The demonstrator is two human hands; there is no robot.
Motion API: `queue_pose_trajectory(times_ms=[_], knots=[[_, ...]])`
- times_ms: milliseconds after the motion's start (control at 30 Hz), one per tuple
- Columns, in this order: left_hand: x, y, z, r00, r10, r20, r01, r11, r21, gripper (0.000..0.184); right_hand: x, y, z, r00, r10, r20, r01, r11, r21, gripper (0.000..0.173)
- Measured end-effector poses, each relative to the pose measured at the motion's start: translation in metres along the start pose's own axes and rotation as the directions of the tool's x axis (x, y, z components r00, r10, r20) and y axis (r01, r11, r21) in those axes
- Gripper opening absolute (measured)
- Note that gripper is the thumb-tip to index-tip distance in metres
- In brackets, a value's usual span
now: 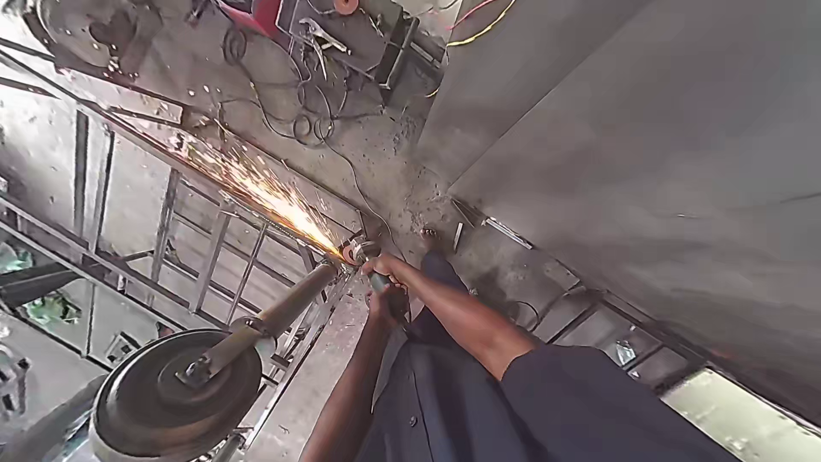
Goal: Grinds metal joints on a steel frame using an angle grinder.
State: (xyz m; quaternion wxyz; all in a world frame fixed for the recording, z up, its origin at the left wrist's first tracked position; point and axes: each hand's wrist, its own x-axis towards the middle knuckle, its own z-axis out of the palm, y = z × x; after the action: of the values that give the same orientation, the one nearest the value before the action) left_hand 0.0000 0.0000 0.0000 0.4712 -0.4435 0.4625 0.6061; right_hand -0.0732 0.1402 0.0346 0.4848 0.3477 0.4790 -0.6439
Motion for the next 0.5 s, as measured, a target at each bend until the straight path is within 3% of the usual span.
queue_pose_trajectory(times_ms=[100,200,333,433,500], knots=[[0.004,0.005,0.004,1.0,0.005,-0.012,-0.005,1.0,-0.001,0.02,-0.01,-0.016,0.001,0.993,0.1,-0.063,-0.106,0.991,-0.088,0.024],[0.003,0.003,0.006,0.998,0.03,-0.052,-0.03,0.999,-0.014,0.011,0.009,-0.004,-0.005,0.997,-0.076,0.024,0.077,0.996,-0.045,0.023],[0.004,0.004,0.005,0.999,-0.002,-0.053,0.003,1.0,0.013,0.019,0.011,-0.004,-0.004,0.997,-0.073,0.035,0.07,0.994,0.081,0.023],[0.003,0.0,0.009,0.999,0.013,-0.029,-0.014,0.999,-0.03,0.016,0.019,0.001,-0.008,0.994,-0.096,0.047,0.098,0.995,-0.027,0.026],[0.001,-0.002,-0.001,0.999,0.023,-0.037,-0.023,1.0,0.001,0.014,0.023,0.005,-0.002,0.999,-0.022,0.026,0.023,0.999,-0.032,0.027]])
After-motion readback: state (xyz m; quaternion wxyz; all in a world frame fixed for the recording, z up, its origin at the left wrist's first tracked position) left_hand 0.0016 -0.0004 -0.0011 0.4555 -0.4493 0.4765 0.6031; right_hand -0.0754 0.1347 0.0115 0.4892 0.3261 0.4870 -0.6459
